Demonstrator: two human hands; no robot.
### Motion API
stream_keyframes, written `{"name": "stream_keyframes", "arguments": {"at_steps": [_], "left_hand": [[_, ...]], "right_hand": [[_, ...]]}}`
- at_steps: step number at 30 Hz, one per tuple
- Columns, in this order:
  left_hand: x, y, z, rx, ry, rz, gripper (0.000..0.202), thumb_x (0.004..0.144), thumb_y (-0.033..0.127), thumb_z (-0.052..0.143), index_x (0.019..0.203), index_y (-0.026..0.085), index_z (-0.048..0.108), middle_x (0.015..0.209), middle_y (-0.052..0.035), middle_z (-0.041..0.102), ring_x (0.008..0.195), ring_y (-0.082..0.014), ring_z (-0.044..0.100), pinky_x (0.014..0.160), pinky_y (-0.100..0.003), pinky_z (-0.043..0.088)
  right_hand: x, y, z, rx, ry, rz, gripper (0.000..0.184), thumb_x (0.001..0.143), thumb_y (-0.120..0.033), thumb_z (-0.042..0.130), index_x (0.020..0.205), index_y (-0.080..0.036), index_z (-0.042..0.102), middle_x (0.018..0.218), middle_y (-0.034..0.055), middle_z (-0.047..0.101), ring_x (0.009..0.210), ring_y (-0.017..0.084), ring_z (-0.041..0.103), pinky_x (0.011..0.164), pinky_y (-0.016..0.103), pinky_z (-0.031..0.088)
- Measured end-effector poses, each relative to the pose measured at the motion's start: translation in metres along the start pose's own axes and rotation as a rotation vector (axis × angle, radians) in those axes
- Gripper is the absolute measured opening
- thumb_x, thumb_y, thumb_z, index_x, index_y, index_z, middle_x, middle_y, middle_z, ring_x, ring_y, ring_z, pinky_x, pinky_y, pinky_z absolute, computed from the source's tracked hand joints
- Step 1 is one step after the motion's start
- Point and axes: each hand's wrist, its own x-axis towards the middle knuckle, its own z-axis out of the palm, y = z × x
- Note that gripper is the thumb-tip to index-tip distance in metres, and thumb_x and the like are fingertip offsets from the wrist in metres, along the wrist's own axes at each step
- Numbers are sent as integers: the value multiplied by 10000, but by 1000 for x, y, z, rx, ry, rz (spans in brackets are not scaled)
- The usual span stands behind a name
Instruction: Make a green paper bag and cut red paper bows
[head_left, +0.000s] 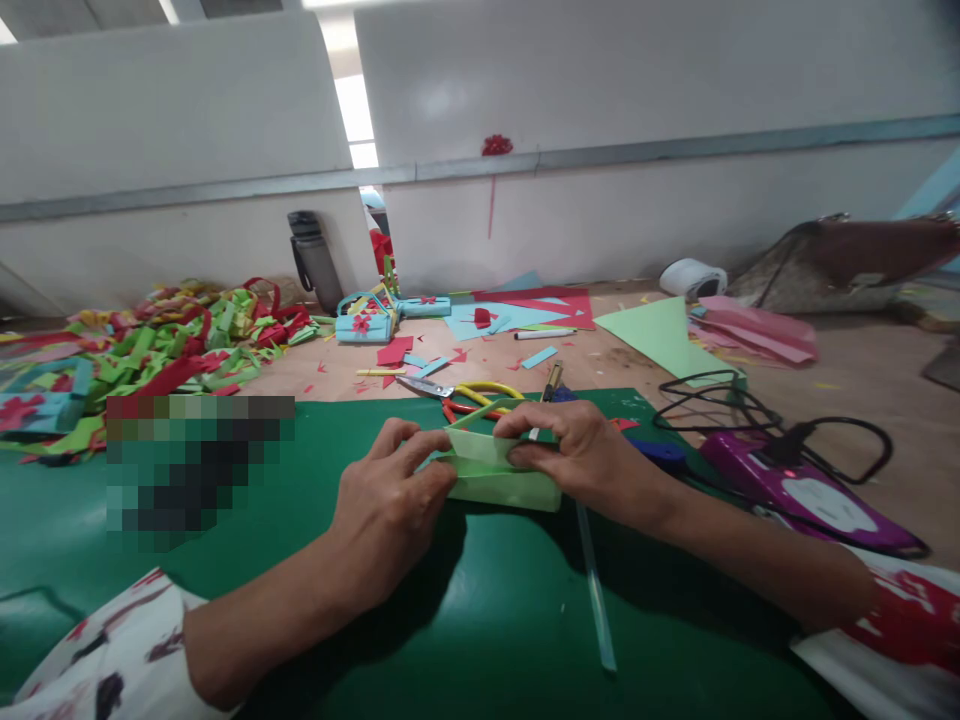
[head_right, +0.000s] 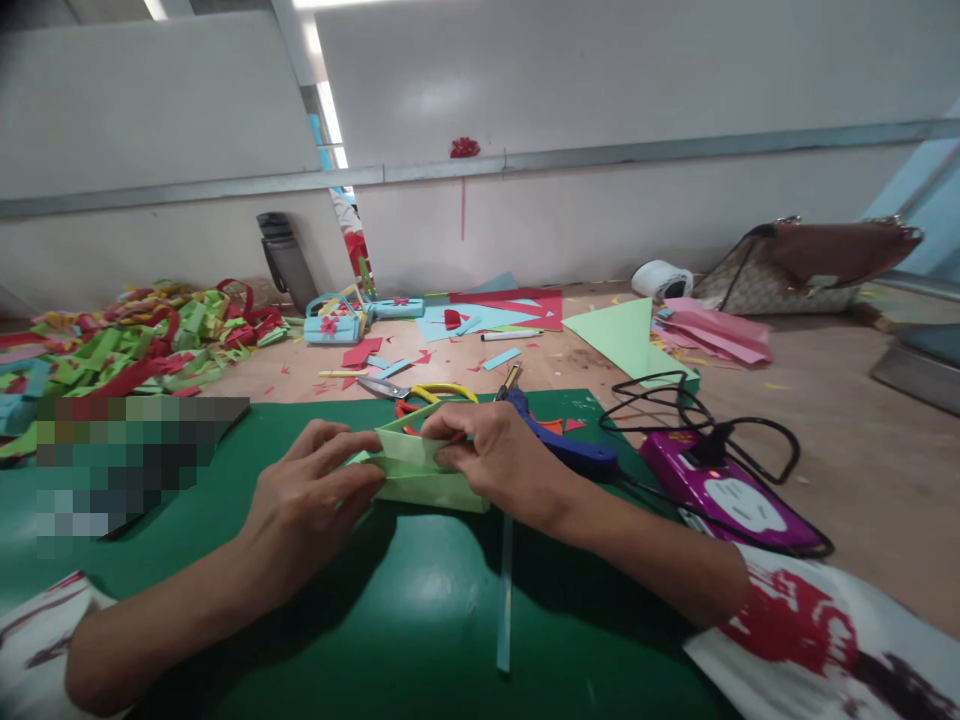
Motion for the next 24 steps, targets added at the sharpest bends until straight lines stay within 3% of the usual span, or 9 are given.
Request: {"name": "stream_keyframes", "arguments": {"at_steps": [9,15,24], "left_hand": [[0,1,-2,19,-37,-92,207,840,178,510,699,204,659,795,-44,534,741,-167,417,579,-265,369],[3,3,-4,-27,-38,-115,206,844,189,507,697,196,652,792,-40,496,742,-163,407,594,-267,361],[3,1,-1,-125,-38,-129,183,841,185,511,701,174,629,824,-46,505,767,-160,448,641,-286,399]], "right_hand": [[0,-3,1,-80,-2,-132,135,755,-41,588,793,-160,638,725,-11,664,684,123,590,659,231,419],[-2,-3,6,-180,16,-278,86,816,-95,544,806,-149,611,769,42,685,728,156,604,703,297,420],[-14,-2,15,-515,80,-539,200,850,-34,420,861,-116,602,878,103,691,847,196,615,851,426,388]]}}
